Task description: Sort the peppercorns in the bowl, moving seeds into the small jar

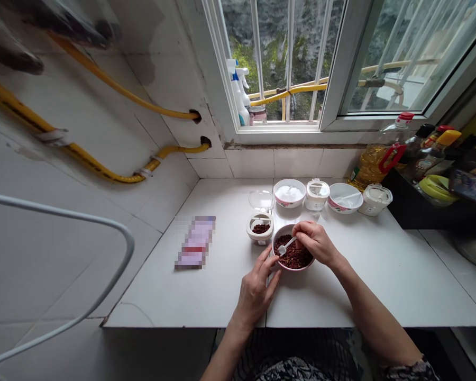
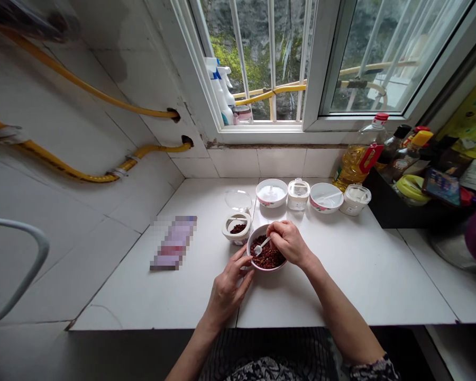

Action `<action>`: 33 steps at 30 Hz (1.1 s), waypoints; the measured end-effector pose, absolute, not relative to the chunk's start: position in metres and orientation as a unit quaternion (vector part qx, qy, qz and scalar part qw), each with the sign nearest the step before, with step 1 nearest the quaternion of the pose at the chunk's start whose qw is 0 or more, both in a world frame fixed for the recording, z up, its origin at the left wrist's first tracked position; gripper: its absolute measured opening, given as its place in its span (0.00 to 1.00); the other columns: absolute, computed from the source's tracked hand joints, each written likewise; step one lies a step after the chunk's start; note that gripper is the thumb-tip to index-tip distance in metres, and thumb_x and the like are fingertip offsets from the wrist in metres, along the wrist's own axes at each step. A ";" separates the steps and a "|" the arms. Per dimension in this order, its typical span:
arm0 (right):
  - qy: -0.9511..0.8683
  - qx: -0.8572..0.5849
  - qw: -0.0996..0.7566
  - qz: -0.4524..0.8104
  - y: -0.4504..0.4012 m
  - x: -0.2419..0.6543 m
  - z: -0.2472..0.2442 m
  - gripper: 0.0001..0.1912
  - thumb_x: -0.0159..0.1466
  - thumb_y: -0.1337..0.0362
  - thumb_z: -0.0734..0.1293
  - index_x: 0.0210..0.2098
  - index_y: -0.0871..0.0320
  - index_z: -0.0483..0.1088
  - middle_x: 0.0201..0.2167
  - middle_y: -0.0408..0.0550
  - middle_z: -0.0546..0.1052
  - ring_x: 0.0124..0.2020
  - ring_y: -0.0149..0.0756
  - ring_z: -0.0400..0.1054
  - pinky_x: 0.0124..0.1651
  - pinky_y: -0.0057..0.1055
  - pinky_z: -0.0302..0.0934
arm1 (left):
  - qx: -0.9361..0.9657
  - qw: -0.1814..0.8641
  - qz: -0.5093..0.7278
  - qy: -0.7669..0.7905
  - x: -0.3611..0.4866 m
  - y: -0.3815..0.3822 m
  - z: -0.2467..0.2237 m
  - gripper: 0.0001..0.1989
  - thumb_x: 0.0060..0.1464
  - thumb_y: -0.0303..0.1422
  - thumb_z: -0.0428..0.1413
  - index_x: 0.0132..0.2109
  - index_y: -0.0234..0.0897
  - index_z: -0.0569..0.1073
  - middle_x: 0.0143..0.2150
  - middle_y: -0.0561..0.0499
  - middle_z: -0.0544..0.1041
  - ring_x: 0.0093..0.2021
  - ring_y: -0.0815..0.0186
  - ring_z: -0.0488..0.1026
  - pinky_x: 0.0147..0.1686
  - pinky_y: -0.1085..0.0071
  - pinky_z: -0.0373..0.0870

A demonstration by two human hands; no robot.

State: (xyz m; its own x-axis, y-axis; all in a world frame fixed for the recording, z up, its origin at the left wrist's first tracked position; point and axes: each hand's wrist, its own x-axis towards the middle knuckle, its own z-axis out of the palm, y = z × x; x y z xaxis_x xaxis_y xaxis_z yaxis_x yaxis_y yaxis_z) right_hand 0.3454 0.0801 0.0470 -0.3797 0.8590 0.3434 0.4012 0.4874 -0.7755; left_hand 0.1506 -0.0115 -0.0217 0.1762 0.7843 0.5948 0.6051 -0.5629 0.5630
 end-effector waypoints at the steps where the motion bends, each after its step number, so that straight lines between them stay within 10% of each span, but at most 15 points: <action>1: -0.775 -0.407 0.379 0.301 0.080 0.345 0.047 0.10 0.61 0.70 0.60 0.26 0.54 0.69 0.18 0.40 0.74 0.30 0.38 0.67 0.46 0.37 0.61 | 0.760 0.100 0.451 0.457 0.151 -0.011 -0.022 0.14 0.68 0.29 0.51 0.58 0.41 0.66 0.65 0.38 0.69 0.52 0.60 0.80 0.46 0.67 0.82; 13: -0.628 -0.417 0.443 0.485 0.081 0.348 0.053 0.05 0.57 0.64 0.63 0.26 0.55 0.70 0.14 0.38 0.72 0.17 0.32 0.65 0.26 0.29 0.61 | 0.759 0.111 0.446 0.460 0.150 -0.012 -0.022 0.14 0.68 0.29 0.50 0.58 0.41 0.66 0.65 0.38 0.70 0.45 0.63 0.82 0.44 0.68 0.82; 33: -0.644 -0.430 0.512 0.373 0.079 0.327 0.060 0.06 0.66 0.61 0.62 0.36 0.55 0.70 0.25 0.44 0.79 0.30 0.37 0.73 0.39 0.35 0.67 | 0.760 0.114 0.445 0.460 0.150 -0.012 -0.021 0.14 0.68 0.29 0.50 0.59 0.42 0.66 0.65 0.39 0.69 0.51 0.60 0.80 0.46 0.66 0.82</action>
State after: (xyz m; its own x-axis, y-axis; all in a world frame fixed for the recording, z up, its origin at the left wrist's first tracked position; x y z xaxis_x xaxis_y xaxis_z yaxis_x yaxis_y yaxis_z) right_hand 0.3273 0.0790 0.0595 -0.1067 0.9352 0.3377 0.1721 0.3519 -0.9201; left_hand 0.1503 -0.0119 -0.0210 0.1810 0.8000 0.5720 0.5974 -0.5515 0.5822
